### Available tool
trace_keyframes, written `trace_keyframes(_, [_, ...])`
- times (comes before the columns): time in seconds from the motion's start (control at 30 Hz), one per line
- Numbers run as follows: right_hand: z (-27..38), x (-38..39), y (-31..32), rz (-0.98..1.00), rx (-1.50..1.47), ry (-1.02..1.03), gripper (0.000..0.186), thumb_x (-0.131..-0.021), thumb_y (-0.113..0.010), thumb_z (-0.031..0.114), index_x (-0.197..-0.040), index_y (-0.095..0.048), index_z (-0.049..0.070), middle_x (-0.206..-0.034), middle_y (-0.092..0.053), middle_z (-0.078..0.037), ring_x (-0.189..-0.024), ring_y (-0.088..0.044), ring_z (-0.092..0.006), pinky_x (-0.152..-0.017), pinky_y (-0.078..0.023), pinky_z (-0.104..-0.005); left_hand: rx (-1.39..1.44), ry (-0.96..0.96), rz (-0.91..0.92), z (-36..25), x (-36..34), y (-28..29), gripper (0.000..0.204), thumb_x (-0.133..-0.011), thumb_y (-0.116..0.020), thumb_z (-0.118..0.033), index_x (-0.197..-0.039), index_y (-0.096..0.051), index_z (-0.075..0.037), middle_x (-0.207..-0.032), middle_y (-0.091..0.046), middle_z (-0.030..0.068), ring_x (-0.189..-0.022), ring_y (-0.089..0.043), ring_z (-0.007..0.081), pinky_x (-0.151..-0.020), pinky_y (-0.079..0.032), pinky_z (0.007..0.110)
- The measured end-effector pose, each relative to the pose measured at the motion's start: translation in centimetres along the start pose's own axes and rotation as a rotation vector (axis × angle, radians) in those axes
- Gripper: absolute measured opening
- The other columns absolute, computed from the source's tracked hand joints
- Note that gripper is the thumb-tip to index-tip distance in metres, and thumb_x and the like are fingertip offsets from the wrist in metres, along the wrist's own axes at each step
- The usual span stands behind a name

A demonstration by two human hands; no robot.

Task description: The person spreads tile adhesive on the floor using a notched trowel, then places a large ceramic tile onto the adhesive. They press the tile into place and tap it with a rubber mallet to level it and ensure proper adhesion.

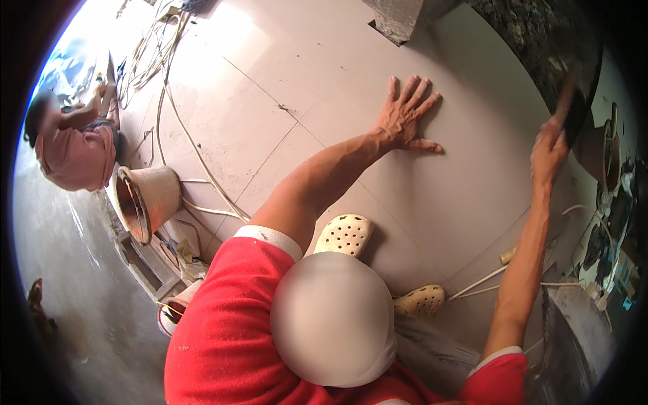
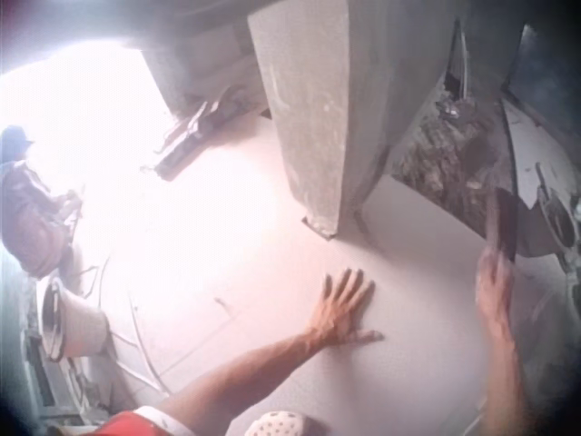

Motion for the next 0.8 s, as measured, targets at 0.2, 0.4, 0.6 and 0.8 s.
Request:
trace_keyframes(0.2, [6.9,2.4,-0.8,-0.293,0.04,0.373,0.047,-0.11,-0.055,0.039,-0.109,-0.064,-0.007,-0.081,-0.063,-0.008,-0.068,-0.062,-0.0159,-0.064,-0.054,-0.0336,-0.007,-0.001,0.007,-0.5,-0.5,0.7,0.131,-0.069,-0.045,-0.103,-0.167,-0.027,-0.018,-0.173,-0.019,0.017,-0.161,-0.009,0.0395,-0.124,-0.005,0.072])
trace_keyframes(0.4, [7.7,1.4,0.6,-0.166,-0.119,0.198,0.052,-0.111,-0.05,0.039,-0.113,-0.065,-0.01,-0.092,-0.072,-0.019,-0.077,-0.072,-0.0298,-0.071,-0.057,-0.0399,-0.001,-0.002,0.072,-1.7,-0.1,1.2,0.129,-0.07,-0.045,-0.102,-0.167,-0.027,-0.018,-0.173,-0.02,0.017,-0.161,-0.01,0.0394,-0.124,-0.005,0.072])
trace_keyframes(0.6, [9.4,3.6,-5.0,-0.15,0.144,0.405,0.05,-0.111,-0.048,0.037,-0.113,-0.066,-0.009,-0.097,-0.073,-0.022,-0.088,-0.074,-0.03,-0.076,-0.058,-0.0391,-0.014,0.013,0.028,0.3,-0.5,0.6,0.13,-0.07,-0.046,-0.102,-0.166,-0.028,-0.016,-0.172,-0.021,0.0178,-0.161,-0.011,0.0401,-0.124,-0.005,0.072])
trace_keyframes(0.8, [6.4,2.3,-3.8,0.041,-0.164,-0.016,0.051,-0.111,-0.048,0.04,-0.118,-0.067,-0.008,-0.123,-0.071,-0.026,-0.117,-0.069,-0.0393,-0.097,-0.053,-0.0468,-0.008,0.003,0.042,0.1,-0.6,0.6,0.132,-0.069,-0.046,-0.102,-0.166,-0.028,-0.015,-0.172,-0.021,0.0185,-0.16,-0.012,0.0412,-0.123,-0.006,0.072])
Point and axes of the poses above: each hand's wrist, its own x-axis away from the middle knuckle, its own y-axis out of the back of the hand, z = x × y, the point moved 6 cm from there along -x, towards the middle knuckle
